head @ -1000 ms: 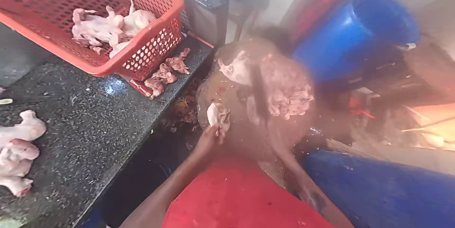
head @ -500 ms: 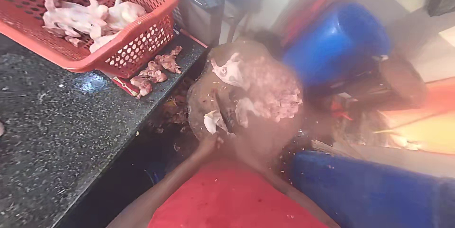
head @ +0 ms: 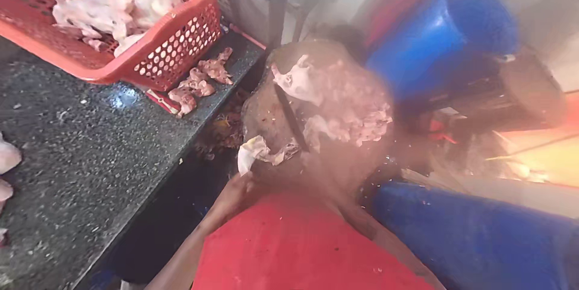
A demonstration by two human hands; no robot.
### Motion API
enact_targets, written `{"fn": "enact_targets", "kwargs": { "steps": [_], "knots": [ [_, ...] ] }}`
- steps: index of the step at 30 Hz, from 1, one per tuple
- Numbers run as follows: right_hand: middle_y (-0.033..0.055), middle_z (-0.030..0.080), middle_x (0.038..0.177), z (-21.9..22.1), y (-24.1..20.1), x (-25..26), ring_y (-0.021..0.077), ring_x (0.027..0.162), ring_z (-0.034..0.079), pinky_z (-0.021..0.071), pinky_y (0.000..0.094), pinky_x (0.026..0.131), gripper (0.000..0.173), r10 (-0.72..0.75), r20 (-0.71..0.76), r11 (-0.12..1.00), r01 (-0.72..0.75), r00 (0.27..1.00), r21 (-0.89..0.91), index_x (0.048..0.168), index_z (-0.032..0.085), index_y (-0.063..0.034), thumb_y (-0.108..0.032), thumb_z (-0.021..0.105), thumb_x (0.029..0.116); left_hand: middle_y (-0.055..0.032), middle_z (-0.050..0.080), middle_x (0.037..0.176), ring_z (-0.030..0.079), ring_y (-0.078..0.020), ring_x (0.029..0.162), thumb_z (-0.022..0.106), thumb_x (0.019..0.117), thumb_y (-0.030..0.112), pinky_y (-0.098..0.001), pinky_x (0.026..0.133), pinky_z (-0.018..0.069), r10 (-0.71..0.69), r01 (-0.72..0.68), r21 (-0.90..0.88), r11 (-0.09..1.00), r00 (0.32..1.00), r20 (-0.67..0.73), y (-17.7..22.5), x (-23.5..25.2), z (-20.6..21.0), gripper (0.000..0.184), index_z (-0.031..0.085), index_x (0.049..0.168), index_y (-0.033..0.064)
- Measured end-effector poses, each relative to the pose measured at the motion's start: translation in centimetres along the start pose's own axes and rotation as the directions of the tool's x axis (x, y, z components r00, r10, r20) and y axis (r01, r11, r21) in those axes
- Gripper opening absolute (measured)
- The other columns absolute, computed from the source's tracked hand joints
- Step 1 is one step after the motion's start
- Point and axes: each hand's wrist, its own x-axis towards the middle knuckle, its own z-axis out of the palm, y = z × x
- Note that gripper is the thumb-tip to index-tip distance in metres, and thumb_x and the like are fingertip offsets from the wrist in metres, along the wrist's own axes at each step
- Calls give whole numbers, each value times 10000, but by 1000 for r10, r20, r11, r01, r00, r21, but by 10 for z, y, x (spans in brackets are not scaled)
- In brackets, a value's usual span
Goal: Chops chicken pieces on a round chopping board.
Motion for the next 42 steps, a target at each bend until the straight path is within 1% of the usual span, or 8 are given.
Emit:
{"fn": "enact_targets", "kwargs": {
  "steps": [6, 12, 18, 24, 29, 35, 39, 42],
  "knots": [
    [188, 654, 962, -24, 37, -31, 297, 869, 652, 540, 504, 843, 531, 302, 105, 943, -281, 947, -176, 1260, 605, 12, -420, 329, 1121, 67, 517, 638, 479, -39, 529, 373, 1102, 209, -214, 526, 447, 27, -27, -57, 998, 1000, 7, 5, 1, -5, 240, 557, 994, 100],
    [-78, 477, 689, -21, -36, -55, -4, 569, 454, 442, 210, 530, 820, -218, -47, 945, 223, 975, 239, 1015, 591, -72, -827, 285, 928, 75, 527, 635, 494, -13, 522, 363, 1110, 200, -175, 500, 443, -30, 35, -133, 990, 999, 41, 13, -11, 6, 230, 547, 1010, 105],
    [205, 667, 1075, -8, 19, -31, 325, 996, 668, 527, 532, 919, 543, 339, 221, 917, -268, 914, -296, 1290, 584, 4, -451, 349, 1110, 65, 515, 616, 487, -26, 513, 358, 1110, 175, -185, 508, 448, -26, 29, -163, 986, 999, 20, 9, -11, 8, 237, 547, 995, 92],
    [9, 531, 712, -6, -9, -47, 94, 600, 517, 499, 306, 577, 767, -100, 78, 995, 98, 992, 30, 1101, 618, 7, -684, 292, 1030, 59, 523, 635, 508, -41, 534, 335, 1123, 205, -201, 533, 473, -47, 42, -198, 979, 999, -24, -7, -6, 1, 260, 547, 1042, 78],
    [182, 655, 993, -3, 24, -28, 282, 918, 653, 536, 479, 885, 542, 258, 232, 954, -209, 938, -216, 1225, 616, 21, -423, 324, 1119, 54, 519, 627, 510, -48, 521, 325, 1126, 185, -207, 529, 480, -44, 36, -227, 973, 999, -30, -9, -2, 2, 256, 531, 1024, 74],
    [59, 615, 802, 1, -9, -52, 123, 683, 589, 540, 335, 647, 789, -123, 218, 991, 130, 968, -21, 1139, 634, 13, -686, 285, 1029, 68, 528, 645, 516, -41, 549, 316, 1124, 204, -208, 561, 486, -14, 10, -206, 979, 1000, -20, -9, -4, 7, 276, 535, 997, 96],
    [177, 672, 1011, 2, 22, -32, 300, 933, 677, 545, 526, 867, 583, 252, 340, 945, -154, 906, -289, 1254, 601, -16, -493, 302, 1105, 42, 534, 644, 521, -56, 538, 335, 1127, 192, -212, 544, 485, -40, 21, -251, 968, 997, -72, -11, -3, 11, 253, 531, 1021, 71],
    [142, 638, 910, -1, 10, -34, 242, 830, 637, 541, 453, 800, 571, 174, 287, 971, -116, 942, -208, 1158, 621, 11, -477, 332, 1098, 39, 532, 655, 519, -61, 544, 341, 1127, 202, -215, 548, 483, -43, 15, -277, 961, 994, -96, -15, -7, 11, 248, 531, 1043, 66]
  ]
}}
